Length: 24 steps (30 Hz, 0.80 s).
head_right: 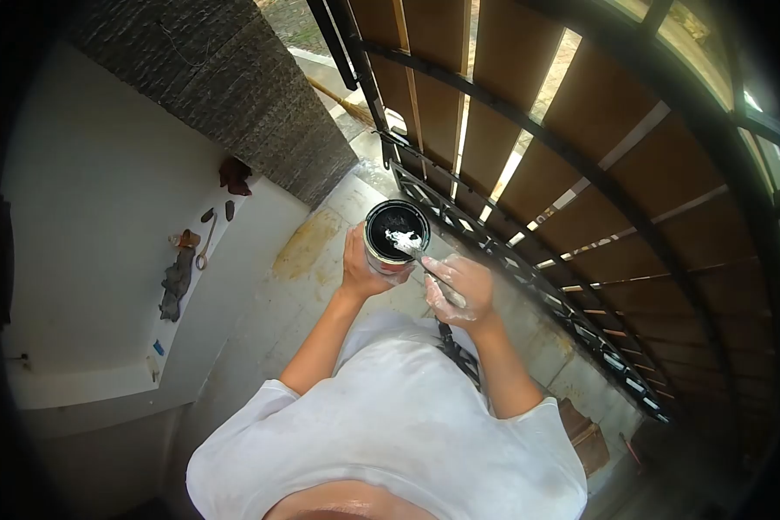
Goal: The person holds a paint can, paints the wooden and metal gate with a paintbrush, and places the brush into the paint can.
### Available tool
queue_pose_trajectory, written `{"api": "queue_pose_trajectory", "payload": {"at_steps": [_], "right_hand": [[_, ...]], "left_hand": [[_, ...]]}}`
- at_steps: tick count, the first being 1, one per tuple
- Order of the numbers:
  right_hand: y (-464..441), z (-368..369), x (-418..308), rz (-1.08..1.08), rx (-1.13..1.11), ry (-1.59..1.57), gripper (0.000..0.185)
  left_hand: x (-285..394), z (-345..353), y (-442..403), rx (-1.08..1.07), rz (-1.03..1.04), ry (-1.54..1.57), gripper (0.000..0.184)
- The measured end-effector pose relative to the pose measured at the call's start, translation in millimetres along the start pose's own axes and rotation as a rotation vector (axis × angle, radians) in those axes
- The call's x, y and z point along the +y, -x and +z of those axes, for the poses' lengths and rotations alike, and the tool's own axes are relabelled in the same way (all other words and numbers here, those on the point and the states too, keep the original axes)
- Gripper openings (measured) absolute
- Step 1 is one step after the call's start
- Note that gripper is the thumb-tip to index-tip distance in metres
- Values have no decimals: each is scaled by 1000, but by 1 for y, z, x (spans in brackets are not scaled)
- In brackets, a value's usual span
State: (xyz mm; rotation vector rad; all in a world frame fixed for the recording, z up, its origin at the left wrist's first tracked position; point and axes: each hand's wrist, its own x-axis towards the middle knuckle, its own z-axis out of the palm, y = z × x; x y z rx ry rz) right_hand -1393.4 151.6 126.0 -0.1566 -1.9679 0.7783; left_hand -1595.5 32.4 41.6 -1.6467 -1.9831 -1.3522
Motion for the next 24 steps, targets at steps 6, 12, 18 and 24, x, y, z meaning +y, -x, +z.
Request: {"api": "queue_pose_trajectory", "payload": {"at_steps": [6,12,18,24], "right_hand": [[-44,16,23,-59,-108,84,48],[-73,60,35,102,-87,209,44],[-126,138,52,185,-95,355,38],[-176,213,69,200,-62,469,30]], "left_hand": [[-50,13,-38,43,29,-10,109],[-119,23,-80,16,147,116,112],[-203,2,-135,-118,185,260,110],[-271,-24,-180,-169,208,361,109]]}}
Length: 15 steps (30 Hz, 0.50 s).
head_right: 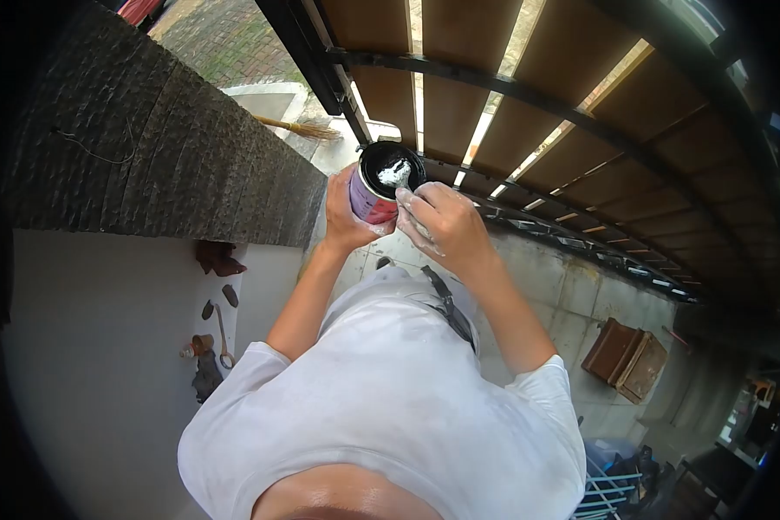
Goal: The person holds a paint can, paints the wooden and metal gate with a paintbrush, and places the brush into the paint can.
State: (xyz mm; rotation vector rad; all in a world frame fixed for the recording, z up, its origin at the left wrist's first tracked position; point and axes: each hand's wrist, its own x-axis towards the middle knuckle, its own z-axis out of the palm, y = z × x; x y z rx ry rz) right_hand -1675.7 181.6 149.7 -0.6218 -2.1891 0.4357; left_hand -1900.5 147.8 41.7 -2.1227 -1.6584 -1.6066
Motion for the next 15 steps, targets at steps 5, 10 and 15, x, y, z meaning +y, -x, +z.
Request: {"api": "queue_pose_trajectory", "payload": {"at_steps": [5,10,15], "right_hand": [[-22,29,-27,134,117,-14,26],[-17,39,-18,252,234,-155,25],[-4,54,-11,572,413,-421,17]], "left_hand": [[-23,-20,-7,-18,0,52,110],[-51,-5,1,24,-50,114,109],[-61,-3,3,-1,-133,123,109]]}}
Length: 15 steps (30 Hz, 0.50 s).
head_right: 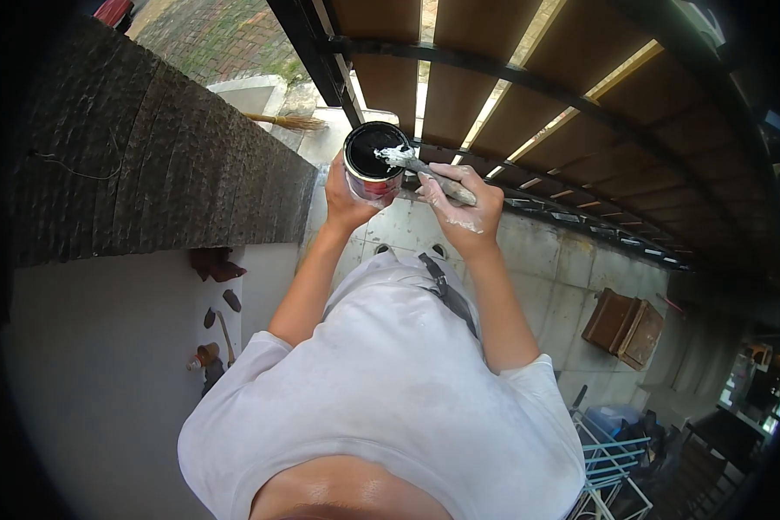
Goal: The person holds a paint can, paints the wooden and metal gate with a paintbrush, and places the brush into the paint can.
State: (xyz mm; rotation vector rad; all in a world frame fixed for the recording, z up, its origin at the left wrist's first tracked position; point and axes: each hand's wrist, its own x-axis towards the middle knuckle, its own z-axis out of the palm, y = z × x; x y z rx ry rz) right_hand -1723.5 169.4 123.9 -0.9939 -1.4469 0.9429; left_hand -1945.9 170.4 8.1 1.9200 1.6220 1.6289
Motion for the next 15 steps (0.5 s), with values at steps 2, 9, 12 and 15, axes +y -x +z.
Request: {"api": "queue_pose_trajectory", "payload": {"at_steps": [2,9,12,15], "right_hand": [[-4,2,5,55,36,-124,15],[-27,-15,18,237,40,-411,17],[-36,-21,23,298,26,-443,18],[-39,-17,24,290,21,-421,20]], "left_hand": [[-2,-3,-3,-26,-28,7,110],[4,2,-15,-32,-92,-18,107],[-7,13,-13,-46,-190,39,111],[-9,16,-16,-63,-183,47,109]]}}
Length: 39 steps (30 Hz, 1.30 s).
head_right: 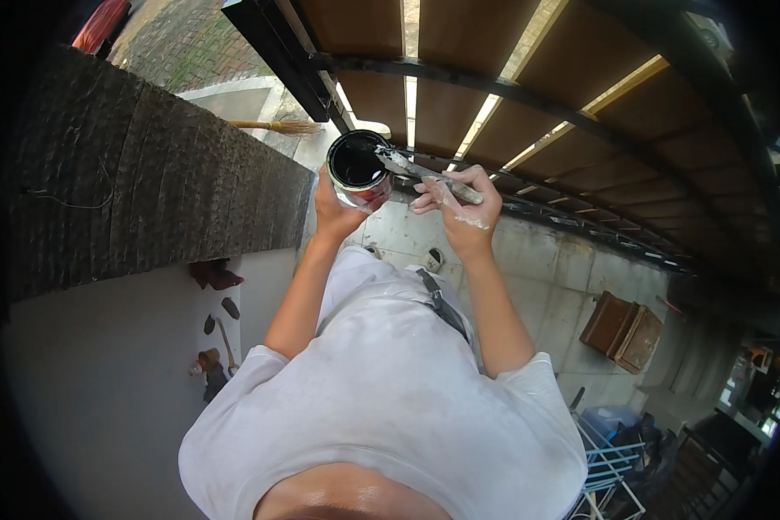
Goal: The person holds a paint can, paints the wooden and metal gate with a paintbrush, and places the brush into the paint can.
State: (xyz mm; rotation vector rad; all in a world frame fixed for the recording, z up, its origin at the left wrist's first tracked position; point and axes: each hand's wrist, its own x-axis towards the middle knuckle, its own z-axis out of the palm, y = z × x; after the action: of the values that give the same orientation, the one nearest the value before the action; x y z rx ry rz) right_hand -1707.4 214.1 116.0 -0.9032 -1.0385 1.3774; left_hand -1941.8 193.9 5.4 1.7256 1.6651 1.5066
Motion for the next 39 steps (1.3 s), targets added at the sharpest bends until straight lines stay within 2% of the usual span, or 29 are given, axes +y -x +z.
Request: {"api": "queue_pose_trajectory", "payload": {"at_steps": [10,14,17,25,26,34,39], "right_hand": [[1,51,16,-148,143,14,28],[-5,82,35,-227,250,-73,28],[-15,93,46,-221,336,-255,28],[-28,124,67,-301,539,-250,27],[-31,127,70,-308,562,-236,27],[-43,129,95,-319,754,-148,26],[-53,123,107,-513,858,122,25]], "left_hand": [[-48,-16,-52,-195,16,177,110],[-80,-34,-63,-260,8,120,109],[-97,-49,-74,-327,89,159,106],[-133,-75,-93,-424,167,313,107],[-136,-80,-94,-489,144,299,110],[-154,-86,-97,-497,129,310,107],[-157,-84,-95,-534,53,407,106]]}}
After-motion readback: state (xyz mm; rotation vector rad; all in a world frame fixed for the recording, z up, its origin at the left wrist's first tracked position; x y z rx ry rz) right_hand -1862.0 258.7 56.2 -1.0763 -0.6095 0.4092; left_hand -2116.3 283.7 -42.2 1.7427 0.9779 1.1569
